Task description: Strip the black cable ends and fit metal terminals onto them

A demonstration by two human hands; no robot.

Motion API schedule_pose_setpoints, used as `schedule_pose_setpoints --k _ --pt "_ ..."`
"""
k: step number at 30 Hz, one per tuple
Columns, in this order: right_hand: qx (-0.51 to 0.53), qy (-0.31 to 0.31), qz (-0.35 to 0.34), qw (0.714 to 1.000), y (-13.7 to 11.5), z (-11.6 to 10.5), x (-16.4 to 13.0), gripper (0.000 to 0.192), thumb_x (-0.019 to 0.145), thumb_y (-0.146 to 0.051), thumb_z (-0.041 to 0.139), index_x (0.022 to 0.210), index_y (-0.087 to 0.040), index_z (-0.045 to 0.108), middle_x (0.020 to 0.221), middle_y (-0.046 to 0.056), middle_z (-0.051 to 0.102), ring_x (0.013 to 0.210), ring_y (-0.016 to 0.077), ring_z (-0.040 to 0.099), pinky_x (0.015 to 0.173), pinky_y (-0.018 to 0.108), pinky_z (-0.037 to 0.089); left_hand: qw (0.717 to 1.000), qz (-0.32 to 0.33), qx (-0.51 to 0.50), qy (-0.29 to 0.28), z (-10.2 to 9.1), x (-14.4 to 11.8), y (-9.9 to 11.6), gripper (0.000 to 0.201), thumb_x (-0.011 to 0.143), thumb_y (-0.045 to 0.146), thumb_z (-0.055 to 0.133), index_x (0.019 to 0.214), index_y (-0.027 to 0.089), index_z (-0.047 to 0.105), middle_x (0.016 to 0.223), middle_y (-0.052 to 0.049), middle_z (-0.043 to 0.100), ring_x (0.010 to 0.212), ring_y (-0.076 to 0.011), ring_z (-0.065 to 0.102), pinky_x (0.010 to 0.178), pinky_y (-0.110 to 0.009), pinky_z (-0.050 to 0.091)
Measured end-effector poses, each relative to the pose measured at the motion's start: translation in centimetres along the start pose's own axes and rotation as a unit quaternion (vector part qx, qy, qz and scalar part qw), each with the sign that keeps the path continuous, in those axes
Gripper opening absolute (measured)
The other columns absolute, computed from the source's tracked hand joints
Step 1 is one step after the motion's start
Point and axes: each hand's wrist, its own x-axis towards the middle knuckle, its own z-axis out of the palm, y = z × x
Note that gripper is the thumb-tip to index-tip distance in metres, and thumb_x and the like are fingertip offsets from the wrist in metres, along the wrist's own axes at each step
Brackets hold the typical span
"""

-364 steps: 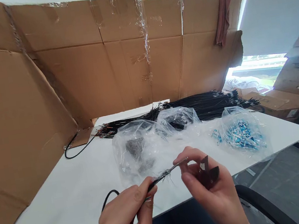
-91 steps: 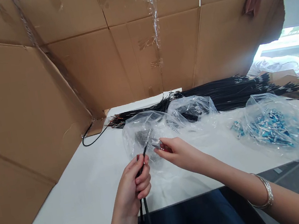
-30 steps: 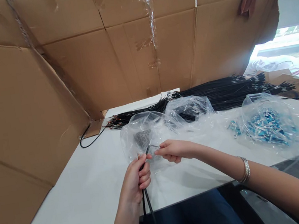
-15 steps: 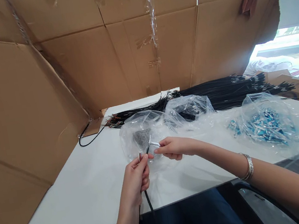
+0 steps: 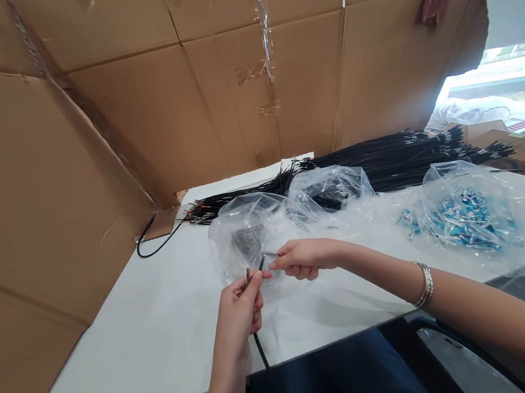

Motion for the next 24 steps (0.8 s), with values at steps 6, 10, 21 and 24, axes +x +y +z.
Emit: schedule_pose_setpoints --k 6,10,21,24 --pt "0.024 -0.038 0.031 0.999 0.5 -0.4 0.9 0.029 0.088 -0.034 0.059 0.070 -0.021 0.040 0.050 -0.013 0.021 0.039 0.0044 0.012 0.036 0.017 0.008 0.999 -0.003 0.046 0.021 0.2 0.6 -0.1 0.041 0.071 0.051 0.061 0.088 0.013 0.062 0.042 0.012 0.032 0.036 -0.0035 0.014 0.032 -0.017 0.012" --pt "0.029 -0.033 0.033 0.999 0.7 -0.6 1.3 0.026 0.087 -0.035 0.059 0.071 -0.020 0.044 0.050 -0.013 0.021 0.039 0.0045 0.012 0.037 0.017 0.008 0.997 0.003 0.073 0.026 0.2 0.9 -0.3 0.039 0.072 0.050 0.058 0.087 0.015 0.062 0.042 0.011 0.034 0.034 -0.0048 0.016 0.032 -0.018 0.012" --pt "-0.001 0.243 -0.114 0.963 0.6 1.4 0.3 0.039 0.086 -0.043 0.061 0.063 -0.021 0.037 0.046 -0.011 0.033 0.038 0.0043 0.025 0.035 0.019 0.018 0.979 0.083 0.156 0.106 -0.2 -0.4 -0.5 0.040 0.078 0.053 0.057 0.089 0.017 0.070 0.051 0.006 0.042 0.044 -0.0100 0.029 0.042 -0.023 0.022" --pt "0.008 0.283 -0.137 0.949 0.6 2.2 1.0 0.045 0.081 -0.050 0.064 0.061 -0.022 0.036 0.046 -0.011 0.032 0.038 0.0044 0.026 0.035 0.020 0.018 0.968 0.110 0.185 0.129 0.2 -1.4 -0.4 0.036 0.080 0.050 0.057 0.085 0.018 0.073 0.060 0.002 0.053 0.054 -0.0130 0.037 0.050 -0.025 0.028"
